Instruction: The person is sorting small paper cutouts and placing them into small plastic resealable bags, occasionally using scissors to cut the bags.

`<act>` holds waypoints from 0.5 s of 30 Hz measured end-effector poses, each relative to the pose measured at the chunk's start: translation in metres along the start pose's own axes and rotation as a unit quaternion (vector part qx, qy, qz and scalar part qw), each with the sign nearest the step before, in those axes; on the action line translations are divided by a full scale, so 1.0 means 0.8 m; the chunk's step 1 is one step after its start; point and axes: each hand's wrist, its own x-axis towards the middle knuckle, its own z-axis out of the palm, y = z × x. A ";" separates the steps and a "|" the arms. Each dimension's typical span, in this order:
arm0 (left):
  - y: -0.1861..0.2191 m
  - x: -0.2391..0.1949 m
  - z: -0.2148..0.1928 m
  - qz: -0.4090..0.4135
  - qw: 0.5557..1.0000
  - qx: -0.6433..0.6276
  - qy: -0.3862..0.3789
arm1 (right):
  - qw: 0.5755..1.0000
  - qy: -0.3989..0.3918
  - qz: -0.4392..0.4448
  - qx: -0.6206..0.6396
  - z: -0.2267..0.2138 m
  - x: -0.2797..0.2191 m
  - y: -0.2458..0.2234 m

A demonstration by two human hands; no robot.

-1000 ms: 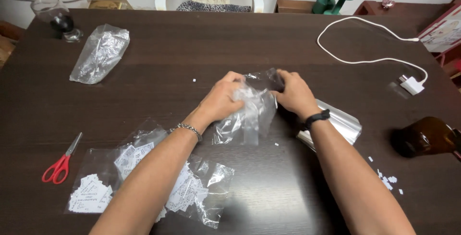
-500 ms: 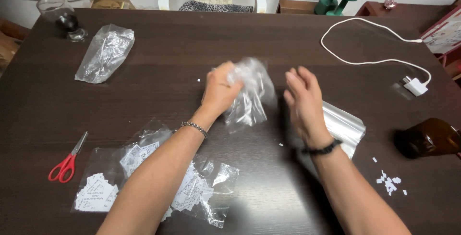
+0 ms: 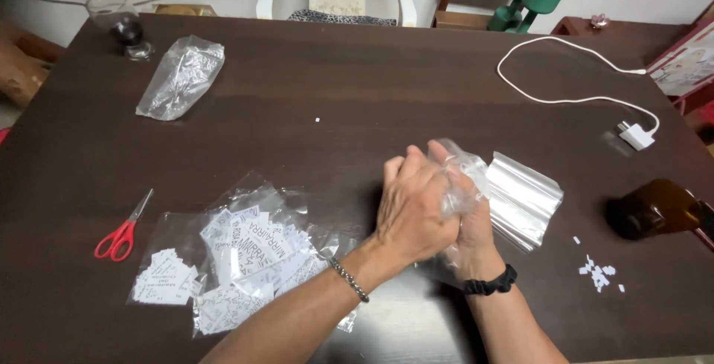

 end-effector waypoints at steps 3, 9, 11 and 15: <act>0.006 0.012 0.001 0.087 0.992 0.089 0.012 | 1.000 0.015 -0.026 -0.001 0.002 -0.008 0.001; 0.011 0.013 0.010 0.190 0.979 -0.004 0.077 | 0.997 0.031 -0.074 -0.004 0.007 -0.006 0.003; 0.020 0.001 0.008 0.225 0.973 -0.041 0.004 | 0.996 0.035 -0.087 -0.003 0.009 -0.004 0.005; 0.005 0.000 0.004 0.283 0.958 0.024 0.027 | 0.992 0.043 -0.116 -0.001 0.014 0.003 0.010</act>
